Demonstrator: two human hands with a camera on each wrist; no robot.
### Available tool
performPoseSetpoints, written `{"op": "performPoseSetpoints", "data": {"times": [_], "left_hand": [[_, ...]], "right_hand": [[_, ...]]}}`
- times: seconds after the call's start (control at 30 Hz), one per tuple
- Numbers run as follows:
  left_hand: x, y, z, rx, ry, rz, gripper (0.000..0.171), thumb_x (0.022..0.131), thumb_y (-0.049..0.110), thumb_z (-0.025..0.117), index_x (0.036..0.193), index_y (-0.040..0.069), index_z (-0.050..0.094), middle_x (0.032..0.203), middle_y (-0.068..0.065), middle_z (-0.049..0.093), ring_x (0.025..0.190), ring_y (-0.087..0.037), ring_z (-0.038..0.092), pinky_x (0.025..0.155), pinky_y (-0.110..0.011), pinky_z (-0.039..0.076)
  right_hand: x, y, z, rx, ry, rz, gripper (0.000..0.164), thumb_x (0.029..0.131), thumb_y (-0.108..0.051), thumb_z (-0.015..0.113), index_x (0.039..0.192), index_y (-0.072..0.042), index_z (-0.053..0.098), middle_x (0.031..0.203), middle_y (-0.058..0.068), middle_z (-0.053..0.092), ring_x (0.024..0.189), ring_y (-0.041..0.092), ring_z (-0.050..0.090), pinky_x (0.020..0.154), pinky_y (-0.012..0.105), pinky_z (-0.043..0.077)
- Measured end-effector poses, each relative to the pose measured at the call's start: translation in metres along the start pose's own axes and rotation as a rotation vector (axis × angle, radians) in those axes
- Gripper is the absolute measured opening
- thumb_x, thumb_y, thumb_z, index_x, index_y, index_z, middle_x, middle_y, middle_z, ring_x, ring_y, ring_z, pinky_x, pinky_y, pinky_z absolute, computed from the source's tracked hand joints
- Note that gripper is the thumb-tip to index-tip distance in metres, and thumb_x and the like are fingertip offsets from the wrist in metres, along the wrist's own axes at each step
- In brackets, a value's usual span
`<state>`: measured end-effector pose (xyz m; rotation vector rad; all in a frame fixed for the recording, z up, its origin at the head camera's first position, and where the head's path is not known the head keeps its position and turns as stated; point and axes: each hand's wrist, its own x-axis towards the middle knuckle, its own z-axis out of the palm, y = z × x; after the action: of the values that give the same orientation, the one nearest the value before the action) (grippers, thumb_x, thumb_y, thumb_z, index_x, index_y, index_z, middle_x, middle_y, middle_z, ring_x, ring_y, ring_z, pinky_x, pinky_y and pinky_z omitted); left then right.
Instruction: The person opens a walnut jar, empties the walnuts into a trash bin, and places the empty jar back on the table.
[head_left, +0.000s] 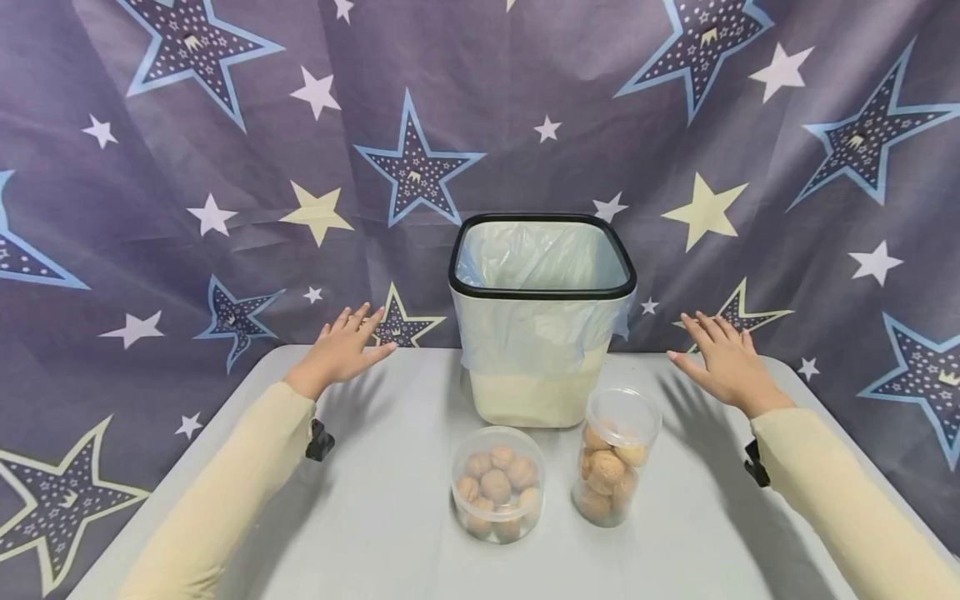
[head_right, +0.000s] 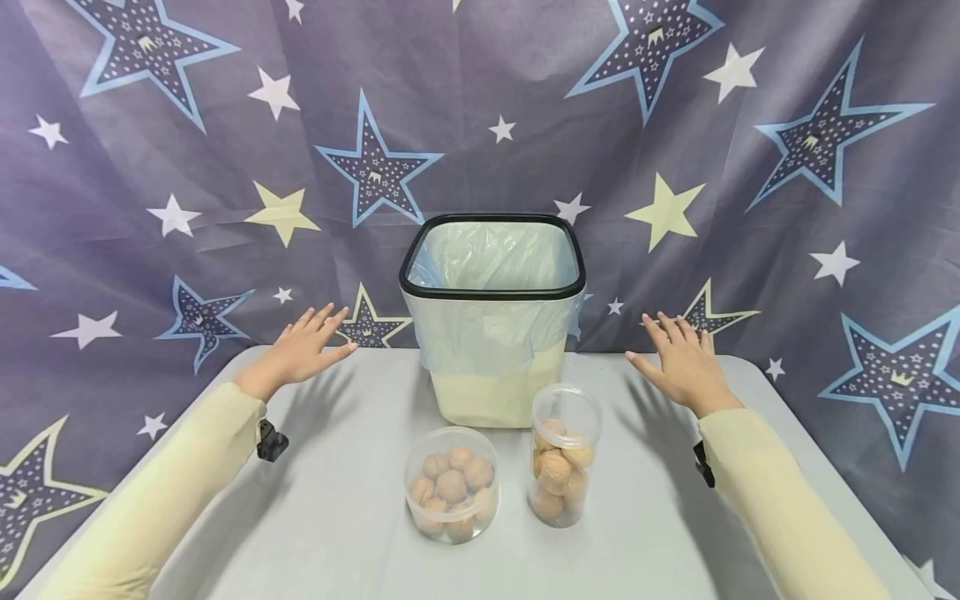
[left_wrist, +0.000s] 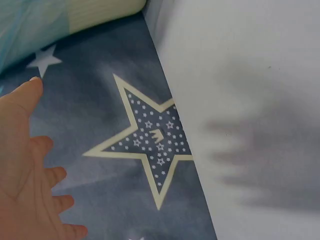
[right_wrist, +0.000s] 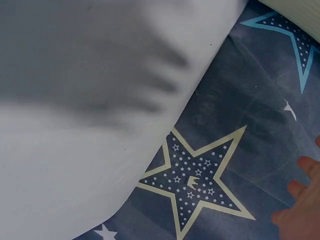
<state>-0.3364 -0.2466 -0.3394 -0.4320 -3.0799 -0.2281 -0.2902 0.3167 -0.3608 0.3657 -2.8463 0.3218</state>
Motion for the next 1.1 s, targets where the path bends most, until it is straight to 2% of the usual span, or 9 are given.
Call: {"op": "performPoseSetpoints", "data": {"times": [0.23,0.43,0.73,1.1], "left_hand": [[-0.009,0.008,-0.003,0.017,0.012,0.034,0.079,0.094,0.062,0.035,0.152,0.014,0.011,0.156,-0.02,0.007,0.14,-0.047,0.002,0.107,-0.067,0.005],[-0.017,0.014,-0.004,0.008,0.051,0.085,0.076,0.095,0.057,0.039,0.152,0.014,0.015,0.156,-0.02,0.012,0.14,-0.046,0.008,0.107,-0.066,0.01],[-0.031,0.032,-0.005,-0.033,0.082,0.216,0.075,0.094,0.058,0.04,0.152,0.015,0.018,0.155,-0.017,0.018,0.14,-0.04,0.015,0.111,-0.058,0.014],[-0.051,0.062,-0.004,-0.089,0.156,0.377,0.07,0.093,0.05,0.051,0.149,0.015,0.028,0.151,-0.013,0.031,0.137,-0.034,0.03,0.108,-0.053,0.028]], "right_hand": [[-0.006,0.001,0.001,0.024,0.044,-0.041,0.073,0.095,-0.049,0.047,0.15,-0.008,0.023,0.147,0.028,0.026,0.134,0.051,0.017,0.102,0.072,0.008],[-0.01,0.001,0.002,0.035,0.056,-0.072,0.073,0.094,-0.048,0.048,0.15,-0.008,0.023,0.147,0.028,0.027,0.132,0.052,0.02,0.102,0.072,0.009],[-0.018,-0.008,-0.004,0.117,0.102,-0.128,0.07,0.094,-0.04,0.053,0.149,-0.006,0.025,0.147,0.028,0.028,0.134,0.052,0.019,0.106,0.067,0.005],[-0.035,-0.025,0.002,0.208,0.151,-0.265,0.072,0.089,-0.029,0.063,0.147,-0.004,0.029,0.147,0.026,0.03,0.135,0.048,0.022,0.111,0.058,0.011]]}}
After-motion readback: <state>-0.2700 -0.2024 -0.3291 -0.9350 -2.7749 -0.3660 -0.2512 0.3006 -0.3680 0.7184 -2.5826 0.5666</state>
